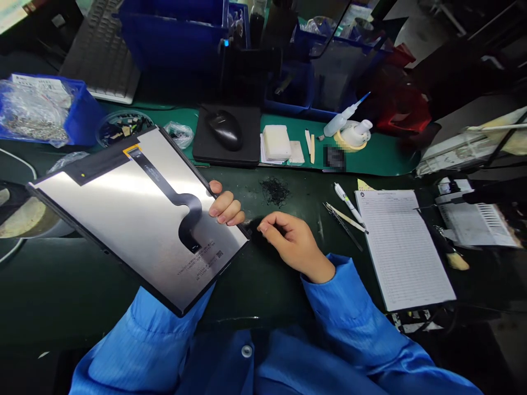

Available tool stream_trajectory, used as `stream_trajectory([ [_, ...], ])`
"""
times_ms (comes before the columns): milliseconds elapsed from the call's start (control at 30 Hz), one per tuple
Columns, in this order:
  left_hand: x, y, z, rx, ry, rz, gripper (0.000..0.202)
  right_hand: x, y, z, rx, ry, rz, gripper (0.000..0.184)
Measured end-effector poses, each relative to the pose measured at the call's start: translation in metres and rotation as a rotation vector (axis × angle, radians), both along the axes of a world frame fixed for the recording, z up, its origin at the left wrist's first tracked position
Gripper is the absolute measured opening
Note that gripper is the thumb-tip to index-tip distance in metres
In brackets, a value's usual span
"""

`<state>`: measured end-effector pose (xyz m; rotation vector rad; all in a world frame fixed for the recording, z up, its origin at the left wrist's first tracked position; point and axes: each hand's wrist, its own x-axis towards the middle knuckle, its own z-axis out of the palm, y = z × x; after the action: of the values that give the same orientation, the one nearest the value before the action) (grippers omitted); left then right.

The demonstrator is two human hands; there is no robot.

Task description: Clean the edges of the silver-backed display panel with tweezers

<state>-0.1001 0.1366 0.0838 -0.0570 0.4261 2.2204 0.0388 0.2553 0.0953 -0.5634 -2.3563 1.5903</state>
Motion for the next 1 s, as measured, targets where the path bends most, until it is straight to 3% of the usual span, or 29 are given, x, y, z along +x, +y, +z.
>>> stream_trajectory([
  [167, -0.002, 0.003, -0.004, 0.006, -0.014, -0.067, 0.068, -0.002, -0.009, -0.007, -0.212, -0.078, 0.046, 0.026],
  [300, 0.003, 0.002, -0.004, -0.119, 0.040, -0.139, 0.046, -0.003, -0.014, -0.006, -0.333, -0.155, 0.085, 0.041],
  [433, 0.006, 0.001, -0.002, -0.157, 0.086, -0.221, 0.038, -0.005, -0.014, -0.007, -0.464, -0.213, 0.147, 0.055],
  [700, -0.003, 0.004, -0.004, -0.058, 0.035, -0.135, 0.032, -0.018, -0.020, -0.013, -0.373, -0.163, 0.002, 0.063],
  [833, -0.004, 0.006, -0.008, -0.010, -0.008, -0.094, 0.022, -0.017, -0.026, -0.013, -0.264, -0.137, -0.100, 0.063],
  [1000, -0.005, 0.010, -0.007, -0.005, -0.068, -0.047, 0.021, -0.016, -0.020, -0.020, -0.116, -0.076, -0.124, 0.056],
])
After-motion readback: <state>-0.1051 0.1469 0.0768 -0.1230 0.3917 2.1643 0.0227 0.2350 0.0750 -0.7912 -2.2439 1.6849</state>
